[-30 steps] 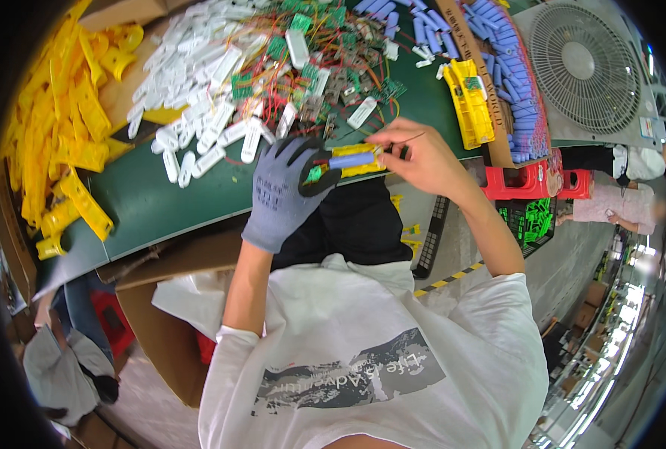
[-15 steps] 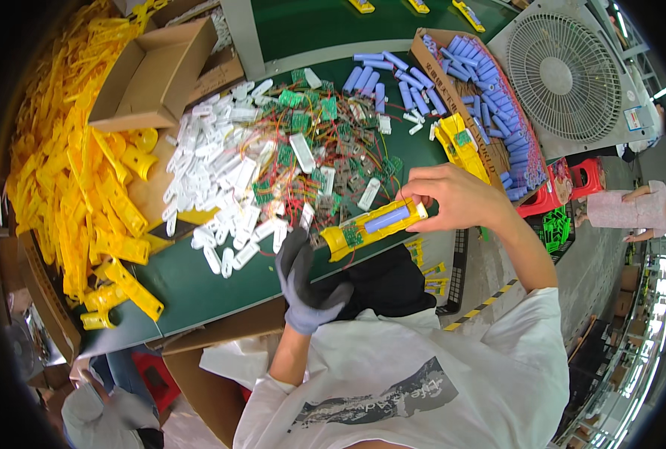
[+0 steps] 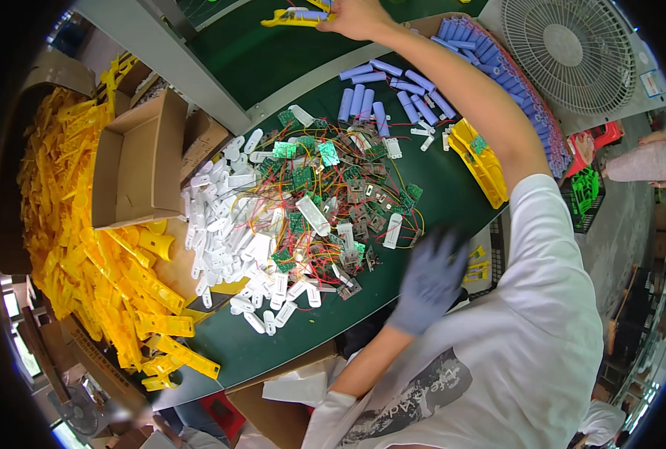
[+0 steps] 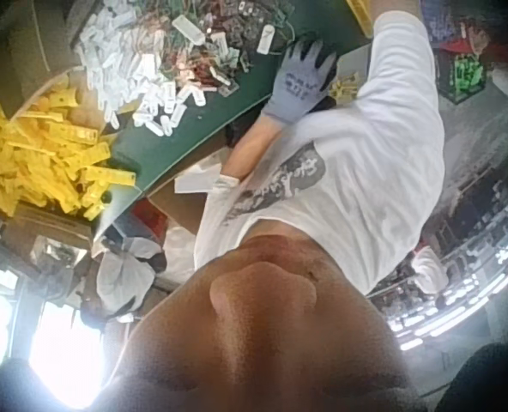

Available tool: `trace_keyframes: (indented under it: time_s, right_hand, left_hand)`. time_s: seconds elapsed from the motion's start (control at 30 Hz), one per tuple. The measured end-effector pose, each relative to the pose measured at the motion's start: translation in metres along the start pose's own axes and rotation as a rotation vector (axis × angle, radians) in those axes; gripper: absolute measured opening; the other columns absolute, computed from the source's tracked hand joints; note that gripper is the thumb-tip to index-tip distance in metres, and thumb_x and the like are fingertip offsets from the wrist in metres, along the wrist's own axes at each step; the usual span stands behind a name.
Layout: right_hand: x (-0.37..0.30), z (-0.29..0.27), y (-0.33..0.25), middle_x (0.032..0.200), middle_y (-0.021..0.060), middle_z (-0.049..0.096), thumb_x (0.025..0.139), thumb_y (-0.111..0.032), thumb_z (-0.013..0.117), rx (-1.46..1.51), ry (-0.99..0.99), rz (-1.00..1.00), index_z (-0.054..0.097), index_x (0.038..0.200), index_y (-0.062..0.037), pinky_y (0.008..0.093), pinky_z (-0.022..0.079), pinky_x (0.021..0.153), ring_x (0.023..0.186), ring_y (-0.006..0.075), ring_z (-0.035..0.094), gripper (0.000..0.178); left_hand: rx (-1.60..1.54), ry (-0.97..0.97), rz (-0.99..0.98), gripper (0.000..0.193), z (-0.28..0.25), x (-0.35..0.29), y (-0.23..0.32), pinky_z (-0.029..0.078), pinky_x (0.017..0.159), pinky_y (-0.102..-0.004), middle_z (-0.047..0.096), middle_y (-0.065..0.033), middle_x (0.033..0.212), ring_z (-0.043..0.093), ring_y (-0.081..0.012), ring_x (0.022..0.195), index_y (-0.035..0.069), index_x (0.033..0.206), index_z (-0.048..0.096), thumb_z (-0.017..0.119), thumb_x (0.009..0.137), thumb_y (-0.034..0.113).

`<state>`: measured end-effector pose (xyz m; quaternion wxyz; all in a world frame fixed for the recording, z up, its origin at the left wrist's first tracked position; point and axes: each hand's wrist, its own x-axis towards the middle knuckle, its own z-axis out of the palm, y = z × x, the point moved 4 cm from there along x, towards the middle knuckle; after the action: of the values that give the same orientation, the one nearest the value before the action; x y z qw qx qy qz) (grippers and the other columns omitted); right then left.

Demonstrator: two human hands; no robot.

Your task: Assembling small electronic devices by placing internal components and batteries into yellow plastic shells and attaching covers.

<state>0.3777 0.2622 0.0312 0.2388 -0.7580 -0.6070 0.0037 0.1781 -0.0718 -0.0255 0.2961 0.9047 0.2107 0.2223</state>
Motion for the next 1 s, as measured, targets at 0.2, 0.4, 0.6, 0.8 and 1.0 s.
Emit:
trace_keyframes:
  time_s: [0.2,0.4,0.6,0.8,1.0]
  right_hand:
    - [0.058,0.097,0.019,0.080,0.0196,0.068,0.071,-0.039,0.075,-0.098,0.167,0.036,0.070,0.082,-0.0012,0.0426,0.055,0.072,0.077,0.0328,0.068,0.040]
    - [0.059,0.124,0.007,0.101,0.0141,0.065,0.068,-0.041,0.080,0.022,0.169,0.281,0.062,0.103,-0.0019,0.0391,0.055,0.077,0.092,0.0302,0.066,0.055]
    - [0.049,0.105,-0.022,0.122,0.0178,0.052,0.069,-0.052,0.076,0.103,-0.102,0.185,0.059,0.117,-0.0008,0.0420,0.050,0.090,0.112,0.0344,0.055,0.072]
    - [0.008,0.004,-0.012,0.107,0.0163,0.066,0.073,-0.039,0.070,0.075,-0.281,-0.061,0.068,0.104,-0.0018,0.0410,0.052,0.083,0.099,0.0329,0.063,0.048]
    - [-0.134,-0.120,-0.005,0.111,0.0137,0.064,0.083,-0.045,0.066,0.396,-0.157,-0.351,0.060,0.117,-0.0006,0.0349,0.049,0.085,0.101,0.0237,0.062,0.056]
  left_hand:
    - [0.394,-0.025,0.069,0.035,0.056,0.070,-0.006,0.036,0.103,-0.0416,0.048,-0.0147,0.131,0.042,-0.0312,0.123,0.007,0.116,0.061,0.056,0.083,0.016]
    - [0.581,0.060,0.109,0.036,0.031,0.078,-0.014,0.037,0.102,-0.0438,0.047,-0.0155,0.133,0.040,-0.0325,0.125,0.007,0.117,0.059,0.055,0.083,0.017]
    - [0.583,0.020,0.342,0.036,0.037,0.116,-0.025,0.038,0.100,-0.0460,0.045,-0.0163,0.134,0.038,-0.0338,0.127,0.006,0.117,0.058,0.054,0.083,0.018]
    - [0.455,0.039,0.542,0.037,0.066,0.113,-0.008,0.038,0.099,-0.0482,0.044,-0.0171,0.136,0.036,-0.0351,0.129,0.006,0.118,0.057,0.053,0.084,0.019]
    - [0.318,0.389,0.606,0.034,0.022,0.064,0.022,0.040,0.096,-0.0465,0.048,-0.0170,0.132,0.043,-0.0390,0.123,0.007,0.105,0.054,0.066,0.073,0.008]
